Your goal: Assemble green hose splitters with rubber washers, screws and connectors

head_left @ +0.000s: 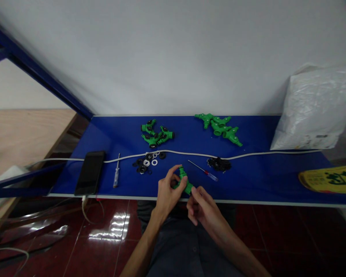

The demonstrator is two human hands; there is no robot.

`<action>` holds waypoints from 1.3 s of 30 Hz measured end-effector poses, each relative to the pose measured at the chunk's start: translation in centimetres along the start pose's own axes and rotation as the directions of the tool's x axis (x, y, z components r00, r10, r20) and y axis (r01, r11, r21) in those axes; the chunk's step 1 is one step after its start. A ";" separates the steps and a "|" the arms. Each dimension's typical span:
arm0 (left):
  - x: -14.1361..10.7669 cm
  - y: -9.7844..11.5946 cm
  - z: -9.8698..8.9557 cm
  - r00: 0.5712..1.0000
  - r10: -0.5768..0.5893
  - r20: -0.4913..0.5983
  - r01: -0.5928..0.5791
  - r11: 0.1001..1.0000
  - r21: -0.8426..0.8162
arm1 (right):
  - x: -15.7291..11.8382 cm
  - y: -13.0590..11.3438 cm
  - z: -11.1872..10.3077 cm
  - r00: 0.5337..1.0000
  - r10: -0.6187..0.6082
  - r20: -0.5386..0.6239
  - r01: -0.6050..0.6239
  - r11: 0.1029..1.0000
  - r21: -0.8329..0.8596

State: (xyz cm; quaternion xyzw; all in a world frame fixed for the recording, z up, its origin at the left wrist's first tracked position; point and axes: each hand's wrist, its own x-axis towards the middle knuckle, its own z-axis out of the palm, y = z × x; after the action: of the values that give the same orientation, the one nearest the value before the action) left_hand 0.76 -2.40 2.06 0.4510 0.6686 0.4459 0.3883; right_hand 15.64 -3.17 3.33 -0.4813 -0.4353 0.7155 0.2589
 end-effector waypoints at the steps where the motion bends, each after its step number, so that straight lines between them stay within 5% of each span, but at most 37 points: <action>1: 0.0 0.0 0.0 1.000 0.002 -0.002 -0.002 1.000 0.005 | 0.0 -0.1 0.0 0.999 0.033 0.012 -0.034 0.999 0.016; 4: 0.0 0.0 0.1 1.000 -0.005 0.005 0.005 1.000 -0.012 | -0.1 0.4 -0.4 0.998 0.043 -0.034 -0.043 0.999 0.012; 7: 0.0 0.0 0.1 1.000 -0.021 0.018 0.022 0.999 -0.041 | -0.2 1.7 -1.1 0.970 -0.177 -0.166 0.143 0.969 -0.200; 11: 0.0 -0.1 -0.1 1.000 -0.009 0.026 0.011 0.998 -0.067 | 0.0 2.7 -2.0 0.918 -0.374 -0.130 0.301 0.873 -0.384; 24: -0.3 -0.2 0.2 0.999 0.033 -0.034 -0.032 0.999 0.033 | -0.1 0.2 -0.5 0.999 0.011 -0.047 -0.008 0.998 0.068; 26: -0.3 -0.2 0.1 0.999 0.020 -0.034 -0.020 1.000 -0.015 | 0.0 0.4 -0.7 0.990 -0.083 -0.118 0.081 0.997 -0.018; 28: -0.2 -0.2 -0.1 1.000 0.005 -0.025 -0.007 0.998 -0.068 | 0.1 1.0 -0.8 0.933 -0.306 -0.187 0.259 0.936 -0.239; 30: -0.1 -0.1 -0.2 1.000 -0.001 -0.016 0.000 0.996 -0.094 | 0.2 1.6 -0.8 0.848 -0.506 -0.159 0.400 0.806 -0.435; 32: -0.1 -0.1 -0.3 1.000 0.008 -0.012 -0.009 0.996 -0.090 | 0.1 2.0 -0.7 0.821 -0.560 -0.112 0.443 0.749 -0.493; 39: -1.1 -1.0 0.0 0.987 0.142 -0.081 -0.143 0.990 -0.011 | -0.4 1.6 0.4 0.955 -0.275 -0.109 0.251 0.949 -0.189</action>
State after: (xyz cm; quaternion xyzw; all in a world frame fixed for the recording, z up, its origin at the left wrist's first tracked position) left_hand 0.83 -3.63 1.21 0.4761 0.6459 0.4959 0.3319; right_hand 15.55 -4.44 2.17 -0.4866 -0.5379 0.5999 0.3378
